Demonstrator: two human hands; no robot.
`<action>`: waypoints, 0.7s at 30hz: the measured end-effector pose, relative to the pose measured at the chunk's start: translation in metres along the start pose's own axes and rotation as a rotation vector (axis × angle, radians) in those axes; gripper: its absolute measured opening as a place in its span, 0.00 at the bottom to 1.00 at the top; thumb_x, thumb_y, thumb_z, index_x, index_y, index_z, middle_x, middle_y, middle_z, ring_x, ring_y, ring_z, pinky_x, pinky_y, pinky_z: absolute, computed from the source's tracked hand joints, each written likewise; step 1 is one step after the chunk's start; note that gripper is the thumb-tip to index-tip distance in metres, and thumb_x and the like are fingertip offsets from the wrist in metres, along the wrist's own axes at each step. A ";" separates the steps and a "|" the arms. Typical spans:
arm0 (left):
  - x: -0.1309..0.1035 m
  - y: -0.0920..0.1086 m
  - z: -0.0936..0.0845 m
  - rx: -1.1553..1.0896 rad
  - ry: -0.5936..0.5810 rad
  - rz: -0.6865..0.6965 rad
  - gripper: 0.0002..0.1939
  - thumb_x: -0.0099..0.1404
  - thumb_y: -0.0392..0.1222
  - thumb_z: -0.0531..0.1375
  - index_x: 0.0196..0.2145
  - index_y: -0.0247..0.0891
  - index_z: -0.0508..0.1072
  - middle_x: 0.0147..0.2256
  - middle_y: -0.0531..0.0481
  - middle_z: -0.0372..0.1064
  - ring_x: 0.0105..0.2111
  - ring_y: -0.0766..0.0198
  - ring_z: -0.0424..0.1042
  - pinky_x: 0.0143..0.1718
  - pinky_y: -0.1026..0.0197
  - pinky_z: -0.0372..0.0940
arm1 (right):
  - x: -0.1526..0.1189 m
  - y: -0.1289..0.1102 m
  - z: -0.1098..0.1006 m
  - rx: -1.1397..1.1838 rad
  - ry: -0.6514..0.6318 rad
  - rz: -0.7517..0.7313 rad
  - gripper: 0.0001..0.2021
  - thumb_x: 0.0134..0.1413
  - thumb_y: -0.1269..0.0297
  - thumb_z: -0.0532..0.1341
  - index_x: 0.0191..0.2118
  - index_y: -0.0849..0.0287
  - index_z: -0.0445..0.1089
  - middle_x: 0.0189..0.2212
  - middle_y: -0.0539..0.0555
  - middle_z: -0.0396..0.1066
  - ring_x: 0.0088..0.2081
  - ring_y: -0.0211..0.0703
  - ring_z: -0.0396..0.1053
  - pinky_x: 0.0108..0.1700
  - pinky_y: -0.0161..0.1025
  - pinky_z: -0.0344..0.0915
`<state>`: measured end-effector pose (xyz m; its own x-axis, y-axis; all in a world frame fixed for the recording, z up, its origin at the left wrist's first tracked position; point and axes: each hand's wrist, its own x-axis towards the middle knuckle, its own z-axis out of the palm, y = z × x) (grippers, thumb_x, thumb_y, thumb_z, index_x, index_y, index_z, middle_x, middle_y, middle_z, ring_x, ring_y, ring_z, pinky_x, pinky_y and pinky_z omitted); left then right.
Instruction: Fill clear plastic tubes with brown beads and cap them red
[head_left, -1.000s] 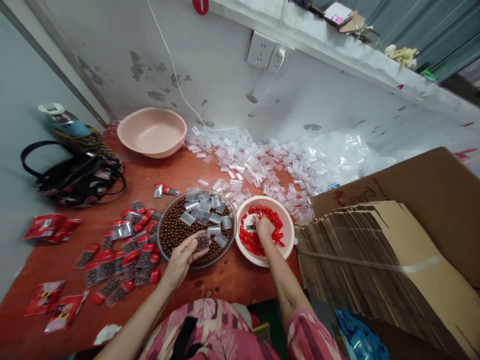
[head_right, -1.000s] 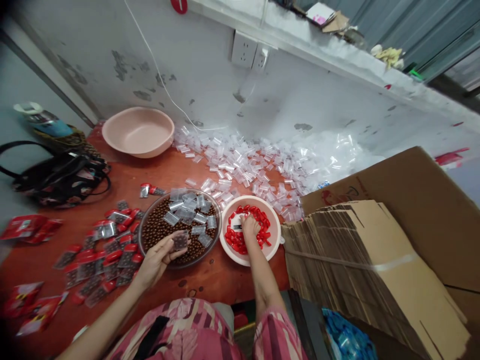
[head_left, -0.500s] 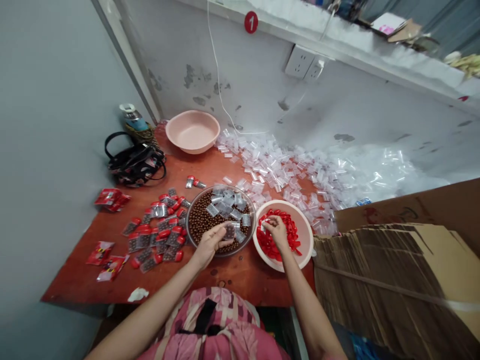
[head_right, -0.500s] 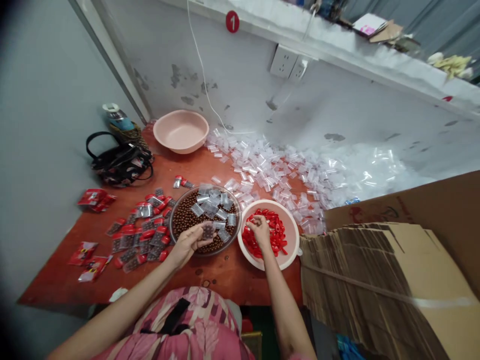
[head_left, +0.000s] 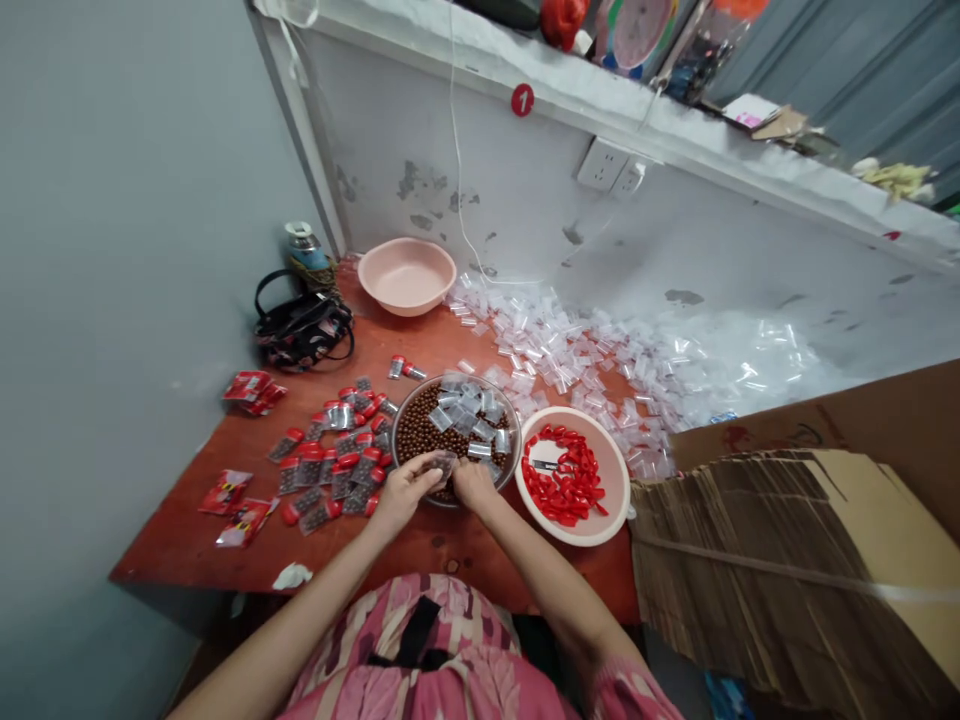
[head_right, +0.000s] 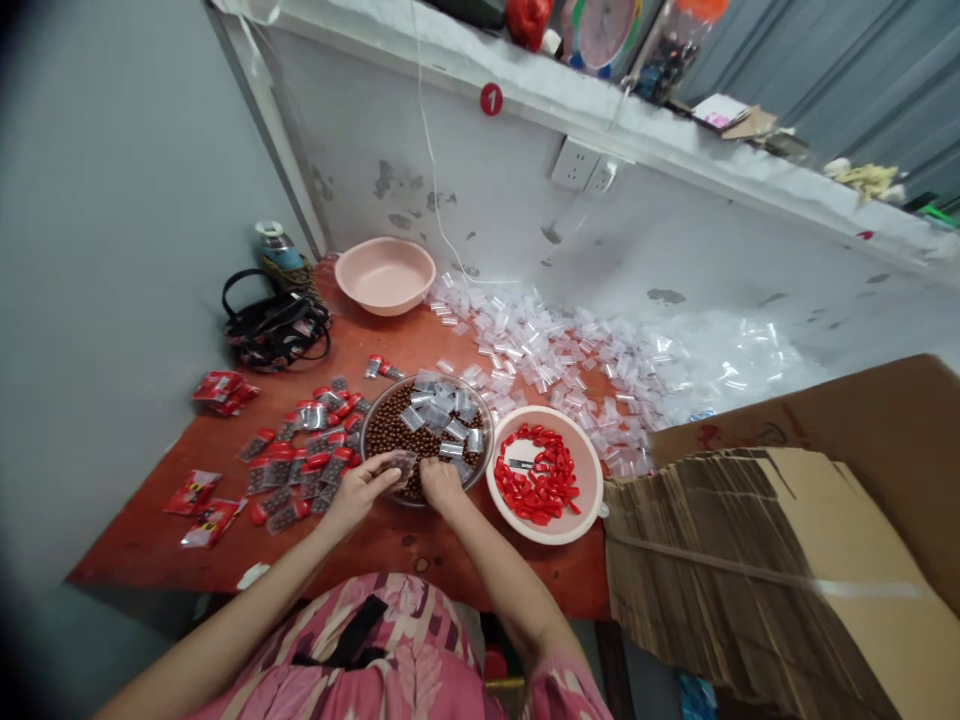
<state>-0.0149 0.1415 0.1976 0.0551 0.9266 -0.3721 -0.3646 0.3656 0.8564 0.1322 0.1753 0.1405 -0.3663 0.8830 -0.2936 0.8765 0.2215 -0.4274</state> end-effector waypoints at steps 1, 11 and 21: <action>-0.002 -0.001 -0.004 0.013 0.009 0.014 0.23 0.45 0.47 0.66 0.39 0.34 0.73 0.38 0.44 0.73 0.38 0.55 0.72 0.41 0.50 0.68 | 0.002 -0.002 0.004 -0.008 -0.004 0.004 0.09 0.51 0.75 0.50 0.37 0.63 0.65 0.35 0.62 0.70 0.35 0.46 0.69 0.38 0.41 0.61; 0.000 -0.022 -0.029 0.176 0.008 0.118 0.21 0.53 0.47 0.60 0.43 0.35 0.71 0.40 0.44 0.73 0.38 0.56 0.72 0.42 0.52 0.66 | -0.008 0.000 -0.046 0.243 0.246 0.033 0.13 0.55 0.60 0.50 0.41 0.61 0.66 0.35 0.53 0.71 0.37 0.39 0.68 0.40 0.34 0.61; 0.008 -0.018 -0.013 0.275 -0.027 0.193 0.17 0.52 0.45 0.61 0.40 0.38 0.74 0.41 0.46 0.73 0.41 0.55 0.70 0.47 0.53 0.61 | -0.026 -0.023 -0.079 0.661 0.405 -0.246 0.09 0.48 0.60 0.60 0.34 0.59 0.70 0.37 0.54 0.70 0.42 0.41 0.66 0.47 0.40 0.60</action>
<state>-0.0203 0.1415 0.1743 0.0350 0.9818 -0.1869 -0.1059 0.1896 0.9761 0.1463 0.1802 0.2247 -0.2718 0.9502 0.1525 0.3734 0.2502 -0.8933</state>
